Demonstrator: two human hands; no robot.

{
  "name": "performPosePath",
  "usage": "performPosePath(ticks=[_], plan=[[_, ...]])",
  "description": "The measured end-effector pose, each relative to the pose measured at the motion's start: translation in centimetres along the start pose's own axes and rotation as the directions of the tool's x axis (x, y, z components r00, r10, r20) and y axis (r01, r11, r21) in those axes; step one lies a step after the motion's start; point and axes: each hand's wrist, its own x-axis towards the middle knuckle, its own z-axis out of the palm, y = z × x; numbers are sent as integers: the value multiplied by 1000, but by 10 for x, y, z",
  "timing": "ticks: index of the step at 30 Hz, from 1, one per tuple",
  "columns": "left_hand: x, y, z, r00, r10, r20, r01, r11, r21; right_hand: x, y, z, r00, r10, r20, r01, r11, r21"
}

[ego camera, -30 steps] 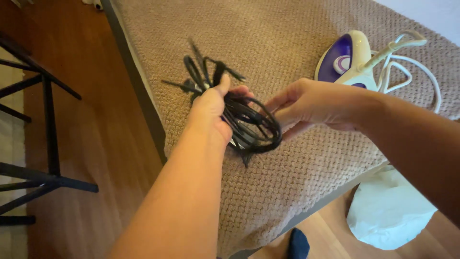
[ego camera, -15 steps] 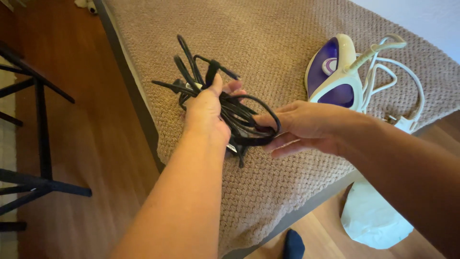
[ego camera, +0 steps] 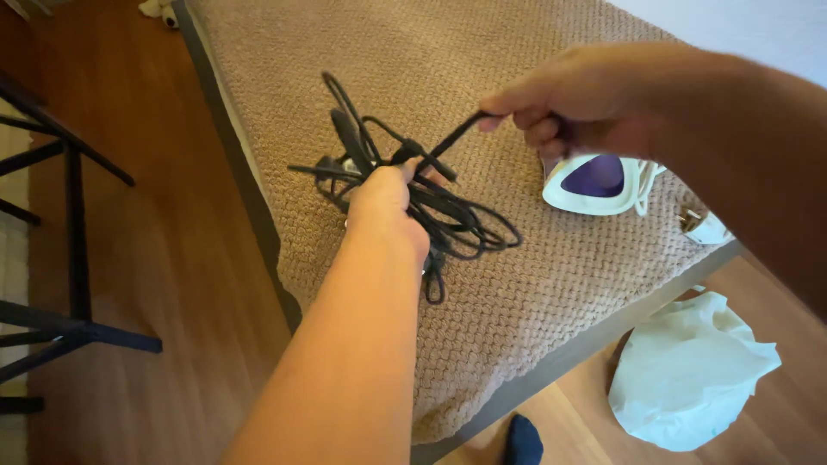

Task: The person cleans an iron and wraps its cord and the cord of a power adapter.

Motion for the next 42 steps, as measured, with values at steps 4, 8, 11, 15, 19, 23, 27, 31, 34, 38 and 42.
performPosePath(ticks=[4, 8, 11, 15, 19, 23, 27, 31, 34, 38, 42], plan=[[55, -23, 3, 999, -38, 11, 39, 950, -309, -16, 3, 16, 816, -148, 559, -329, 677, 659], [75, -32, 4, 999, -46, 20, 50, 927, -371, -73, -1, 68, 827, -189, 529, -365, 535, 762], [22, -17, 9, 984, -164, 70, 177, 948, -265, -94, 2, 80, 915, -45, 401, -314, 543, 779], [-57, 12, 14, 942, -319, 107, 330, 937, -117, -94, 19, 96, 904, -80, 419, -306, 564, 767], [3, -13, -9, 940, -306, 151, 298, 952, 71, -98, 34, 116, 946, -179, 269, -162, 458, 874], [18, -22, -13, 981, -144, 127, 123, 979, 164, -97, 45, 126, 974, -170, 148, -71, 390, 918], [17, -19, -10, 886, -243, 395, 321, 936, -144, -90, 63, 120, 988, -140, 68, -4, 408, 913], [24, -25, -6, 920, -245, 306, 340, 886, -316, -95, 66, 119, 955, -254, 155, -113, 171, 979], [1, -12, 6, 942, -255, 220, 298, 935, -192, -99, 55, 122, 979, -132, 156, -119, 251, 961], [12, -12, 3, 925, -324, 196, 348, 932, -99, -95, 53, 114, 987, -82, 140, -56, 637, 769], [1, -18, 11, 935, -267, 234, 300, 947, -118, -92, 44, 115, 977, -53, 209, -110, 711, 695]])
